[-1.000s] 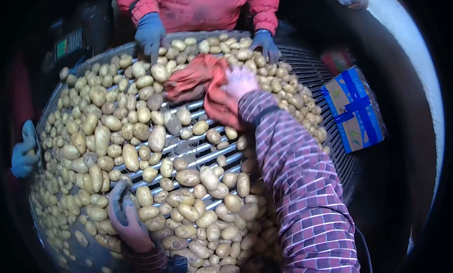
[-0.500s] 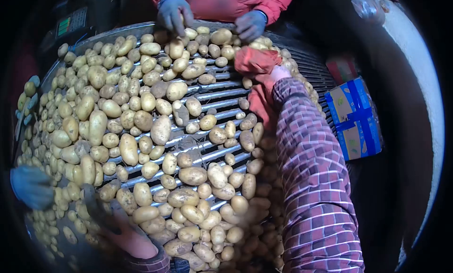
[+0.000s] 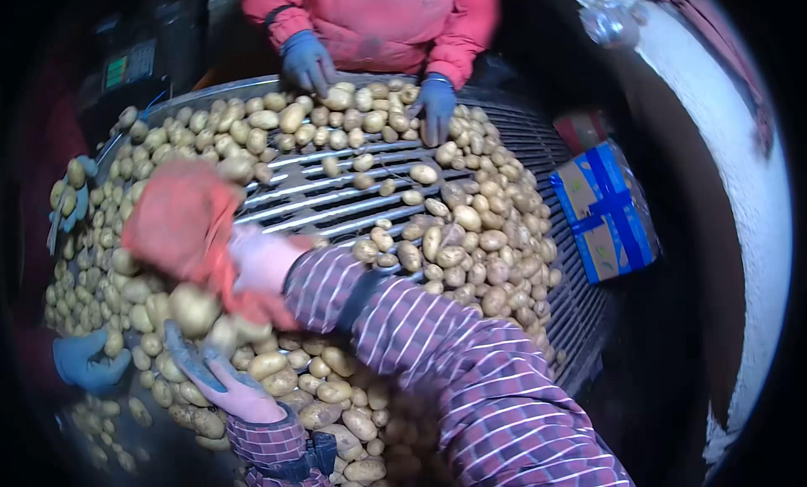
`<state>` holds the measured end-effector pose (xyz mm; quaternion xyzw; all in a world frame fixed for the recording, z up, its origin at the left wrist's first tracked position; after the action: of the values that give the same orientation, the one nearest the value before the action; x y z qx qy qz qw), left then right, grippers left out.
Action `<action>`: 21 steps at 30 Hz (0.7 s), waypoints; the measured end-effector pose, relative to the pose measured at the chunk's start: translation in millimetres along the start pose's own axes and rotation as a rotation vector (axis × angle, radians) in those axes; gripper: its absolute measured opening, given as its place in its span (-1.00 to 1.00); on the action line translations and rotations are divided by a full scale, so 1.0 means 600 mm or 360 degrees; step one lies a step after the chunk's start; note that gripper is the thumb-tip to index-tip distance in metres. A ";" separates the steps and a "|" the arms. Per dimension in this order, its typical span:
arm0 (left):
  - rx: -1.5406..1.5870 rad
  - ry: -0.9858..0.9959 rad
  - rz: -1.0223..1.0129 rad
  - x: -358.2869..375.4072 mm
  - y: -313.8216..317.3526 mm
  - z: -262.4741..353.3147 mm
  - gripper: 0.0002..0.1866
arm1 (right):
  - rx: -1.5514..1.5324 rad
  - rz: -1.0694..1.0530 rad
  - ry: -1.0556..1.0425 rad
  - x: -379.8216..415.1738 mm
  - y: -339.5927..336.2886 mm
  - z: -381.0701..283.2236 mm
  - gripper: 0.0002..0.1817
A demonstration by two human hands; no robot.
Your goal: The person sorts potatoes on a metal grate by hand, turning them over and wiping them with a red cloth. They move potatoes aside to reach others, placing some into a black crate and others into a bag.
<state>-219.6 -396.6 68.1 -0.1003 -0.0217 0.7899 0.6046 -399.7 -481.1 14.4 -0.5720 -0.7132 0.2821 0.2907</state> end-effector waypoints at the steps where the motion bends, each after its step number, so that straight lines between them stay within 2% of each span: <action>1: 0.0078 -0.0089 0.0064 -0.003 -0.002 0.005 -0.40 | 0.0612 0.0064 -0.0261 0.013 0.001 -0.066 -0.61; 2: 0.0088 -0.0103 0.0149 0.001 -0.009 -0.009 -0.37 | 0.0630 0.0088 -0.0221 0.037 -0.007 -0.079 -0.62; 4: 0.0002 -0.0102 0.0107 -0.003 -0.013 0.002 -0.41 | 0.0651 0.0113 -0.0145 0.106 -0.040 -0.087 -0.64; 5: -0.0014 -0.0136 0.0077 -0.002 -0.016 -0.004 -0.44 | 0.0901 -0.0097 0.0002 0.127 -0.068 -0.070 -0.64; 6: -0.0051 -0.0051 0.0061 -0.004 -0.019 -0.013 -0.45 | 0.0958 -0.0008 0.0101 0.157 -0.087 -0.012 -0.64; 7: -0.0088 0.0036 0.0035 -0.007 -0.021 -0.026 -0.45 | 0.1281 -0.0128 0.0324 0.186 -0.112 0.034 -0.47; 8: -0.0122 0.0125 0.0018 -0.008 -0.021 -0.032 -0.45 | 0.1393 -0.0032 0.0488 0.214 -0.150 0.057 -0.43; 9: -0.0107 0.0080 0.0029 -0.006 -0.018 -0.031 -0.45 | 0.1488 -0.0040 0.0683 0.236 -0.181 0.107 -0.34; 11: -0.0099 0.0011 0.0042 -0.006 -0.014 -0.018 -0.46 | 0.1590 0.0105 0.0794 0.259 -0.239 0.142 -0.35; 12: -0.0086 -0.0007 0.0056 -0.008 -0.015 -0.012 -0.44 | 0.1797 0.0120 0.0748 0.272 -0.264 0.205 -0.41; 13: -0.0006 -0.0079 0.0093 -0.009 -0.018 -0.014 -0.43 | 0.1874 0.0027 0.1205 0.274 -0.304 0.227 -0.49; 15: 0.0147 -0.0230 0.0196 -0.011 -0.025 -0.027 -0.42 | 0.1877 0.0453 0.1335 0.318 -0.367 0.332 -0.60; 17: 0.0139 -0.0216 0.0178 -0.011 -0.017 -0.022 -0.39 | 0.1678 0.0659 0.1578 0.315 -0.384 0.357 -0.63; 20: -0.0254 -0.0046 -0.0006 -0.013 -0.005 -0.012 -0.36 | 0.1457 0.0326 0.1540 0.298 -0.351 0.309 -0.58; 21: -0.0456 0.0075 -0.0077 -0.014 -0.007 -0.017 -0.35 | 0.0831 0.0187 0.1199 0.278 -0.314 0.279 -0.48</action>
<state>-211.7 -404.7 59.7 -0.2036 -0.1226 0.7612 0.6034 -675.4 -364.5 56.0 -0.5817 -0.4294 0.2408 0.6475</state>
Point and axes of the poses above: each hand's wrist, its own x-axis away from the middle knuckle, its own y-axis out of the palm, z = x × y, the point moved 4 cm from there along -x, towards the middle knuckle, and after that the axes turned 5 degrees about -x, right-handed, at the moved point
